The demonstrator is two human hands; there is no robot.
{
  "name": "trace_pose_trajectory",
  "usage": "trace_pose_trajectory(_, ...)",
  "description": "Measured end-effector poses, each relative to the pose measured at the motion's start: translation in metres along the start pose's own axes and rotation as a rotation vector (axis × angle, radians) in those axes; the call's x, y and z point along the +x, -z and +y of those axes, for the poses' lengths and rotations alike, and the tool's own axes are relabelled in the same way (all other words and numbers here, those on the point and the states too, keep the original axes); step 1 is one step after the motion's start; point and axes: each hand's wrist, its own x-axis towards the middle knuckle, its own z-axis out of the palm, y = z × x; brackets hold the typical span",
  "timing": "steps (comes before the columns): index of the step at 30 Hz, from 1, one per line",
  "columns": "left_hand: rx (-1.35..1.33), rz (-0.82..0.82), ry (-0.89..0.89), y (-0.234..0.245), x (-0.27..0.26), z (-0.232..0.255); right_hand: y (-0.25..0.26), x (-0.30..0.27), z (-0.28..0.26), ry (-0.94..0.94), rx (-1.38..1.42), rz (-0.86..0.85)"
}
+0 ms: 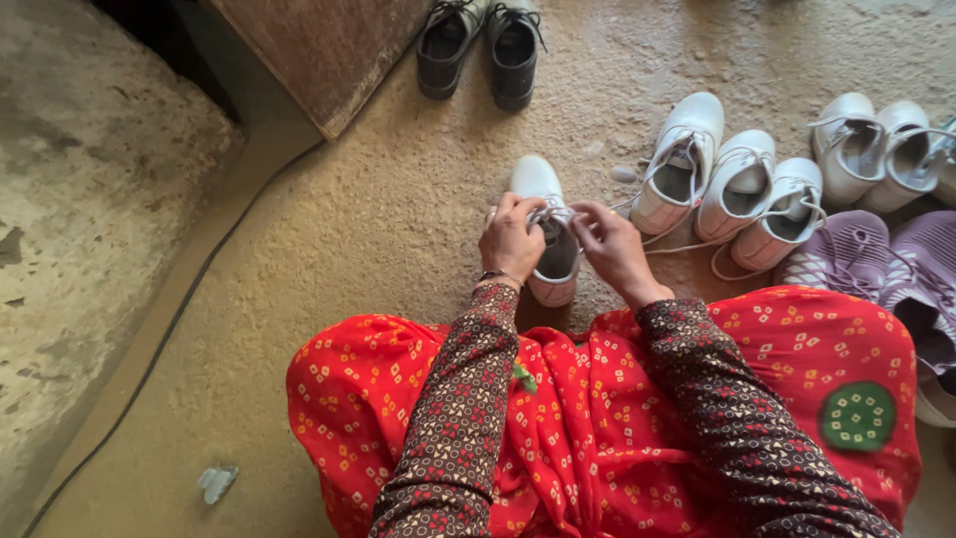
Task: The person sits on the floor among a collection of shoes and unlaces a pair of white sneakers, pulling the laces out and re-threading them through the eyelets. They then move to a pair of black lace-up shoes, re-lacing them, and finish by adjusting the straps of a pair of sandals.
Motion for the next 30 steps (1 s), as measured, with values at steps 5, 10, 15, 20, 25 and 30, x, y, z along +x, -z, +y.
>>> trace_pose_trajectory(5,-0.002,-0.028,0.014,0.002,0.003,0.005,-0.003,0.004,0.009,0.016,0.006,0.066)
trace_pose_trajectory(10,-0.03,0.045,-0.059,-0.001,0.0,0.017,-0.002,0.001,0.006,-0.062,0.072,0.047)
trace_pose_trajectory(15,-0.073,0.042,-0.244,-0.003,-0.003,0.026,0.002,0.0,0.002,0.026,0.084,0.059)
trace_pose_trajectory(20,-0.126,0.092,-0.206,-0.001,-0.002,0.027,0.001,0.002,0.002,-0.062,0.185,-0.004)
trace_pose_trajectory(25,-0.179,0.108,-0.124,-0.001,-0.002,0.03,0.005,0.002,-0.009,-0.058,0.272,-0.002)
trace_pose_trajectory(30,-0.19,0.1,-0.121,0.008,-0.002,0.044,0.033,-0.008,-0.021,-0.074,-0.059,0.139)
